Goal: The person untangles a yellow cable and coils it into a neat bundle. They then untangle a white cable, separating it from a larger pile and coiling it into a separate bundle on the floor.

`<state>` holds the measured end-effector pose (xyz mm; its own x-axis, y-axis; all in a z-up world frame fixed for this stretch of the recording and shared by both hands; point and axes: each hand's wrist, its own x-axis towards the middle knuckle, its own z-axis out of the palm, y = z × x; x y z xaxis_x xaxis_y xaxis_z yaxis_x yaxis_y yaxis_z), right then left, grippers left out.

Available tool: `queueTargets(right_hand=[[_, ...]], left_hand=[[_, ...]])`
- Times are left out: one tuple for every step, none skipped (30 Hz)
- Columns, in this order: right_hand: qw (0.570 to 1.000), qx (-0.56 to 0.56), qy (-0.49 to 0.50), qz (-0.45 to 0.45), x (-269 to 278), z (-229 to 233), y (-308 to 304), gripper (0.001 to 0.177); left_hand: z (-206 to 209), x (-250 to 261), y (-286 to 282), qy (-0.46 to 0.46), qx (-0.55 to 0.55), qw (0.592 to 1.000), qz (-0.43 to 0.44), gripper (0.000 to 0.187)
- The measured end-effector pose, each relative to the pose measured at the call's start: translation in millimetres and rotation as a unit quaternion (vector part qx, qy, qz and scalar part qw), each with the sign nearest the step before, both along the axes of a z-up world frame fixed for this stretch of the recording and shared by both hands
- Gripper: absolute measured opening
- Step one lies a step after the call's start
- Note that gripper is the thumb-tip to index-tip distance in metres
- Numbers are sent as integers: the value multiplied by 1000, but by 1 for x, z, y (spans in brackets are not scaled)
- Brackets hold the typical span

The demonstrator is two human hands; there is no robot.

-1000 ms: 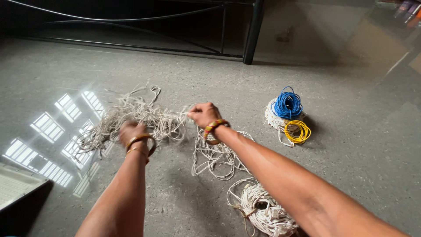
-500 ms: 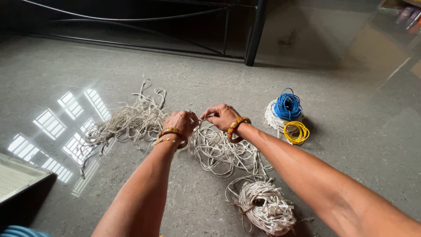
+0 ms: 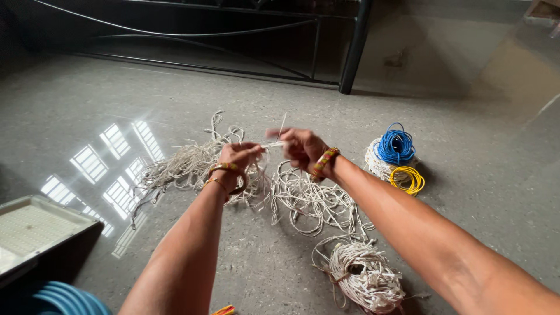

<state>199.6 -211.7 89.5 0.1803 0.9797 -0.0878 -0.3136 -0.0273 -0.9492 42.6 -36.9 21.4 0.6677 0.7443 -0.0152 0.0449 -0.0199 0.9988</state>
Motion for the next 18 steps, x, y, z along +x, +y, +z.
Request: queueTargets(right_hand=[[994, -40, -85, 56, 4, -5, 2, 39], [976, -79, -170, 111, 10, -11, 5, 36], [946, -117, -252, 164, 15, -19, 8, 34], [885, -123, -412, 180, 18, -28, 12, 34], [797, -127, -559, 187, 20, -38, 16, 37], [686, -128, -690, 189, 24, -45, 18, 42], [702, -108, -690, 141, 29, -50, 20, 44], [715, -87, -688, 93, 31, -51, 22, 45], [726, -64, -683, 46, 31, -51, 24, 48], [738, -122, -664, 19, 30, -46, 24, 51], [747, -179, -640, -7, 27, -39, 28, 54], [753, -236, -613, -33, 24, -32, 30, 58], [764, -218, -608, -12, 23, -26, 30, 51], [773, -200, -602, 8, 22, -22, 30, 43], [782, -181, -596, 29, 22, -19, 32, 36], [823, -90, -559, 46, 23, -17, 32, 32], [854, 1, -516, 62, 23, -14, 30, 28], [876, 93, -467, 78, 19, -11, 29, 26]], left_hand=[[2, 4, 3, -33, -30, 998, 39, 23], [6, 9, 5, -67, -60, 993, 78, 22], [10, 11, 4, -99, -91, 984, 116, 21], [15, 5, 2, -93, -104, 981, 133, 19], [22, -2, 0, -88, -117, 978, 147, 18], [30, -9, -4, -82, -131, 975, 161, 16], [36, -14, -9, -84, -132, 977, 142, 15], [40, -19, -13, -85, -133, 980, 123, 13], [41, -24, -15, -86, -133, 982, 107, 12], [41, -26, -14, -94, -143, 980, 101, 21], [38, -26, -13, -101, -154, 978, 96, 34], [35, -27, -9, -109, -164, 976, 91, 47], [32, -27, -5, -136, -173, 971, 97, 52], [30, -28, 1, -163, -181, 964, 103, 56], [30, -31, 6, -191, -189, 957, 110, 61], [32, -38, 12, -208, -205, 952, 90, 62], [38, -46, 18, -227, -221, 946, 71, 63], [44, -51, 21, -245, -237, 939, 51, 65]])
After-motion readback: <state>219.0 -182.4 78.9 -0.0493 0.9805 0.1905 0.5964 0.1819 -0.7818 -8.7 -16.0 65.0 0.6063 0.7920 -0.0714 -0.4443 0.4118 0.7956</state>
